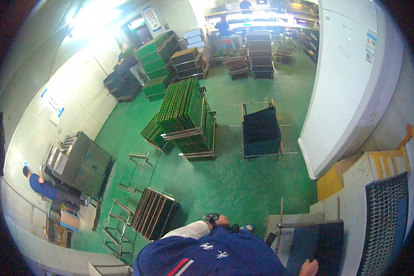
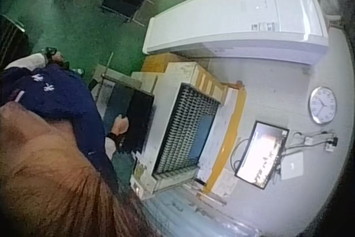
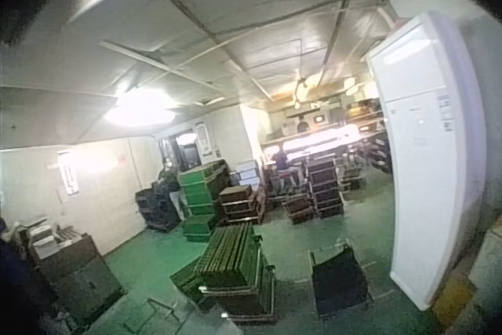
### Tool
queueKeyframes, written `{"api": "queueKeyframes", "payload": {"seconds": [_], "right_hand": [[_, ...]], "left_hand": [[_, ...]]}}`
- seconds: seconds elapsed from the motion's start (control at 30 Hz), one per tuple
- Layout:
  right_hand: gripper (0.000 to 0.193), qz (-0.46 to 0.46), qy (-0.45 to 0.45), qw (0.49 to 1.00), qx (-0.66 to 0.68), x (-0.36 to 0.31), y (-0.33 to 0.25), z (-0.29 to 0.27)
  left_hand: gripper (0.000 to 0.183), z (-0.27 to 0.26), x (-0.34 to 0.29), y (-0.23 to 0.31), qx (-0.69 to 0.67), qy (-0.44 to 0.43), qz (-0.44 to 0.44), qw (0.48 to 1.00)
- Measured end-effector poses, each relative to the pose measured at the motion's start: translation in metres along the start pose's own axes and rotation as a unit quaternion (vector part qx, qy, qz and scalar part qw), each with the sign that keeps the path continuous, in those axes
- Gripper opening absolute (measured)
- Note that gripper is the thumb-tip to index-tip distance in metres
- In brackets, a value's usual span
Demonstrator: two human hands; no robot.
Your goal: Manually feeding blue metal sheets into an automated processing machine.
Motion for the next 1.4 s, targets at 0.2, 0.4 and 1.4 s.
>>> {"api": "queueKeyframes", "payload": {"seconds": [0.2,0.4,1.4], "right_hand": [[0.036,0.018,-0.012,1.000,-0.001,0.001,-0.003,-0.002],[0.035,-0.001,0.004,1.000,-0.003,0.003,0.001,0.002],[0.037,0.035,-0.024,0.999,-0.023,0.011,0.010,0.007]], "left_hand": [[0.027,-0.009,-0.007,0.015,0.044,0.008,0.112,0.993],[0.026,-0.001,-0.004,0.008,0.036,-0.040,0.075,0.996],[0.029,0.009,0.005,0.009,0.048,-0.072,0.077,0.993]]}}
Point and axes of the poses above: each hand's wrist, its own x-axis towards the middle knuckle, its own z-axis out of the palm, y = z × x, the point moved 10 cm from there along x, towards the middle knuckle, and after that the axes turned 6 degrees about x, right-handed, at the moved point
